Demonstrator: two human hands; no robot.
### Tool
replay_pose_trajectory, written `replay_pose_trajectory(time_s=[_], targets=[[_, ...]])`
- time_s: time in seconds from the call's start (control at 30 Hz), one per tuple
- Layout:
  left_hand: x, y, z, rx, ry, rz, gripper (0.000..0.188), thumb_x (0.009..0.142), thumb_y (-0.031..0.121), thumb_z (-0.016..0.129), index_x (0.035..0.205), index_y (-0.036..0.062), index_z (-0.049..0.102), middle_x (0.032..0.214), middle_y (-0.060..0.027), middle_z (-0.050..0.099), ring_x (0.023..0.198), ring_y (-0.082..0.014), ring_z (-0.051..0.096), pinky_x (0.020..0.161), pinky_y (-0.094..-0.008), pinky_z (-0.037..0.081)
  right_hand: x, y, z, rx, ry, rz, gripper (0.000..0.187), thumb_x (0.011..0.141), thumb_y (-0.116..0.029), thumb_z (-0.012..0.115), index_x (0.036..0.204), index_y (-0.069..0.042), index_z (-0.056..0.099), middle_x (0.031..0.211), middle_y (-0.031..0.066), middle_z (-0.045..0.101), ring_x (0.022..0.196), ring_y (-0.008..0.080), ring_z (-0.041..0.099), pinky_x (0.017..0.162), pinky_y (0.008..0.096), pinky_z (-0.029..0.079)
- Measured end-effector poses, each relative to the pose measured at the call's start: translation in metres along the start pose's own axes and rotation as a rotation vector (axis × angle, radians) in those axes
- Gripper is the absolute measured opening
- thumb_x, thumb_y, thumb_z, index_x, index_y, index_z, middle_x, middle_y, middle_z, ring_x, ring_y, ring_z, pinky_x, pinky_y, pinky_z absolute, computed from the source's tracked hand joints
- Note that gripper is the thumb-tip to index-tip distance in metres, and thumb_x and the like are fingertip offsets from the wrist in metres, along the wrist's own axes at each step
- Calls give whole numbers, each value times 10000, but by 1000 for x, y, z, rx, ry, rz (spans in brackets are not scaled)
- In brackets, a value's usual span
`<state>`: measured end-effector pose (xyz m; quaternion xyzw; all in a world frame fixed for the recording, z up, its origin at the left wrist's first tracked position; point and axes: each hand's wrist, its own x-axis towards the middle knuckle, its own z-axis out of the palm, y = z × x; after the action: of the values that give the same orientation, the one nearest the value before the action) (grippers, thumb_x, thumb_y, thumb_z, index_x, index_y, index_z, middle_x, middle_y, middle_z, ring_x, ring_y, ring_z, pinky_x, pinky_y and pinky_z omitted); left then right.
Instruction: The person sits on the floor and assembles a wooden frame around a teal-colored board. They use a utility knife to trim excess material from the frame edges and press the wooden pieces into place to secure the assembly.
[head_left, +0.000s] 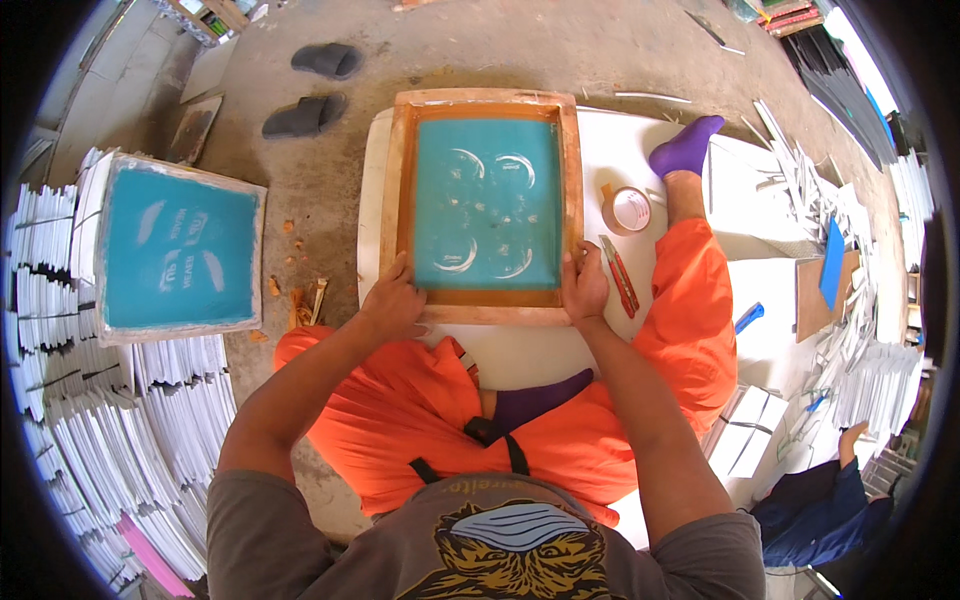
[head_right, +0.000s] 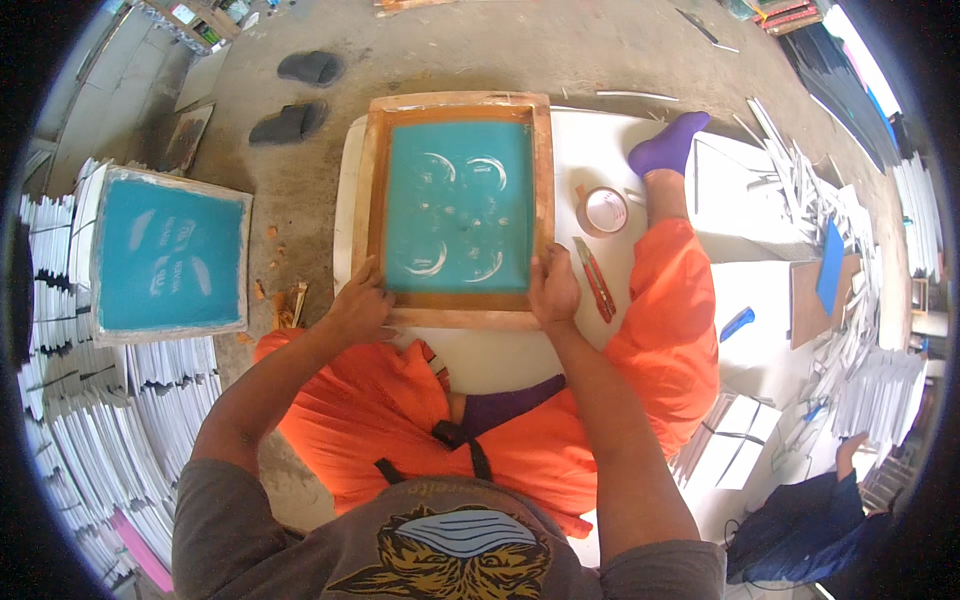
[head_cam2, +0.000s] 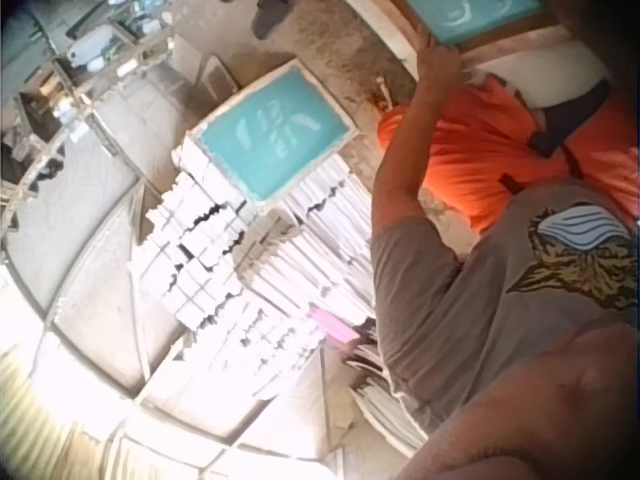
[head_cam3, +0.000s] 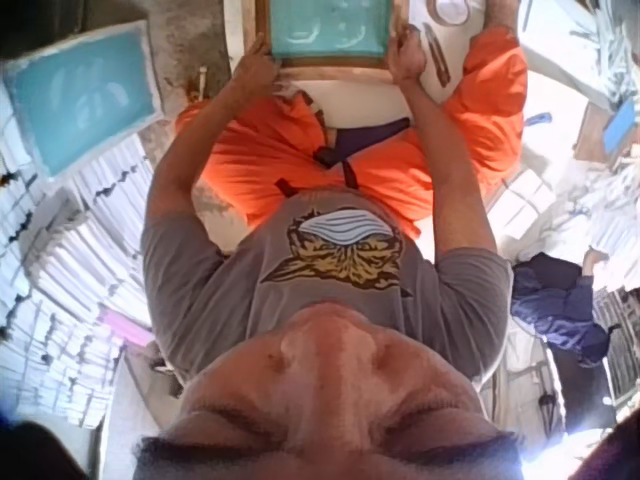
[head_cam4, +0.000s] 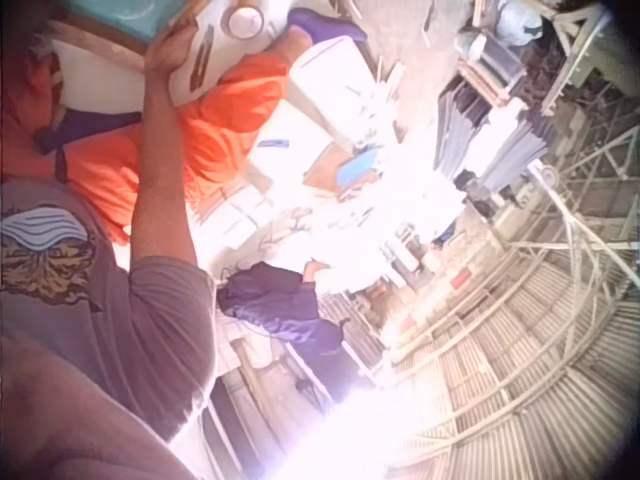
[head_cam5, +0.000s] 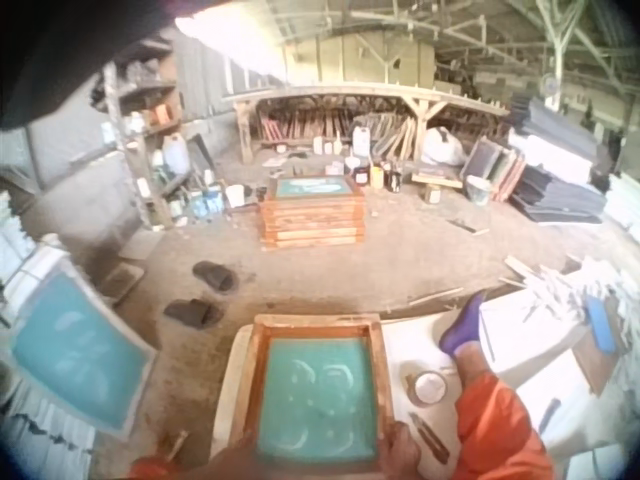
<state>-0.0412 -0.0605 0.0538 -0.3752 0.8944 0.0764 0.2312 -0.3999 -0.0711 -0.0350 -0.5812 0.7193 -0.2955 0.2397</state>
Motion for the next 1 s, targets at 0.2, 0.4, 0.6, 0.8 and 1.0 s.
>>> replay_pose_trajectory(time_s=[0.2,0.4,0.6,0.8,1.0], targets=[[-21,-11,9,1,172,4,567,820,542,758,1122,63,771,1077,-113,766,1272,-317,598,1309,-582,-12,3,-7,-2,-21,8,6,387,1029,-284,630,1344,-81,530,1078,190,676,906,393,690,785,518,526],[-52,-33,9,-564,444,-404,487,907,400,727,1210,19,697,1102,-192,714,1202,-380,617,1153,-588,382,-1,-5,1,-57,1,-13,414,1034,-300,615,1363,-68,518,1244,216,680,1055,438,678,884,525,529],[-11,18,13,-839,247,-889,685,936,299,722,1475,10,415,1295,-277,612,1145,-473,645,954,-541,552,4,5,0,-15,38,-13,392,1034,-287,615,1349,-69,533,1255,206,673,1049,411,681,891,520,528],[-10,5,42,-831,354,-871,740,931,287,723,1506,31,334,1345,-317,567,1090,-499,666,896,-581,562,2,-4,4,-70,102,-81,341,1017,-282,630,1289,-83,578,1144,178,704,967,379,684,832,484,528],[-31,8,66,-1017,411,-824,380,1008,288,651,1281,28,601,1009,-259,702,953,-460,696,818,-545,551,-14,-50,15,-179,-282,-430,185,919,-209,692,1054,-93,741,1152,110,718,1017,336,685,868,460,545]])
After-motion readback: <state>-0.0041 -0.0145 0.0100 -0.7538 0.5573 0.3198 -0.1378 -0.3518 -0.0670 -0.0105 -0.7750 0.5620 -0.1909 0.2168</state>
